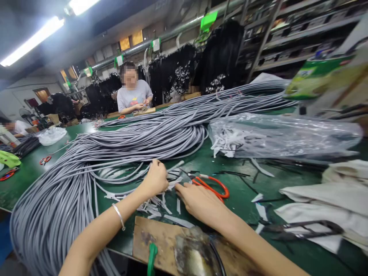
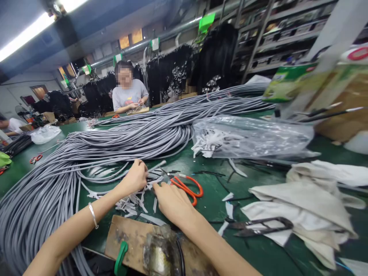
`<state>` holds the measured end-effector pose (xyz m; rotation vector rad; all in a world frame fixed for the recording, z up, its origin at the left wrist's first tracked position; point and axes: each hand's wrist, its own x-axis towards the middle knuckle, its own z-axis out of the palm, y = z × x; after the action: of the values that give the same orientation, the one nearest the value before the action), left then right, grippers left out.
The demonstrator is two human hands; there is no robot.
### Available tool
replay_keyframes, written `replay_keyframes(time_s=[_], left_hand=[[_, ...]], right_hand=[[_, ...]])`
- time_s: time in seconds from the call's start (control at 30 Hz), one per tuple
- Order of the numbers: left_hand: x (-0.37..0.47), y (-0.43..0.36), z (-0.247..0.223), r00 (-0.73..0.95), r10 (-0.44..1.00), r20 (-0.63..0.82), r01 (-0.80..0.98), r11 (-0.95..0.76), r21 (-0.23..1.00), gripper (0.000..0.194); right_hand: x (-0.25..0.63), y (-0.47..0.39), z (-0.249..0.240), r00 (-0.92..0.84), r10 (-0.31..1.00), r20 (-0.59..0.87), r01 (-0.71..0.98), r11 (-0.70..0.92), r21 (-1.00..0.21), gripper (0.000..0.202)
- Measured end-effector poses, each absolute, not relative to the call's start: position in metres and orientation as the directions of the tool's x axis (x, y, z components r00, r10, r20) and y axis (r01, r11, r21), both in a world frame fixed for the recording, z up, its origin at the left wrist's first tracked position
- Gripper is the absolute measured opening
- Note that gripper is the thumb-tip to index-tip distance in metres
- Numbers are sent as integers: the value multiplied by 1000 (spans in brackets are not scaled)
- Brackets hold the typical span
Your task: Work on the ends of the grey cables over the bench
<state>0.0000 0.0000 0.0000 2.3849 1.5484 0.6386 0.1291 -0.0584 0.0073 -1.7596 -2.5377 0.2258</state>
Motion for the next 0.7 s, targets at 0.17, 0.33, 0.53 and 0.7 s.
replay_keyframes(time_s=[0.17, 0.33, 0.53, 0.7], left_hand=[[-30, -7, 35, 197, 892, 407, 800, -387, 460, 17], [-39, -37, 52, 157, 896, 415, 726, -389, 567, 19], [-38, -91, 46, 205, 883, 422, 572, -458, 681, 22], [-43, -118, 38, 264, 908, 324, 618, -418, 666, 21]], right_hand=[[129, -59, 11, -326, 945, 30, 926, 326, -191, 24], [131, -55, 14, -233, 954, 189, 918, 280, -281, 22], [134, -60, 18, -10, 942, 334, 406, 309, -860, 45], [126, -70, 20, -78, 974, 213, 14, 215, -977, 43]])
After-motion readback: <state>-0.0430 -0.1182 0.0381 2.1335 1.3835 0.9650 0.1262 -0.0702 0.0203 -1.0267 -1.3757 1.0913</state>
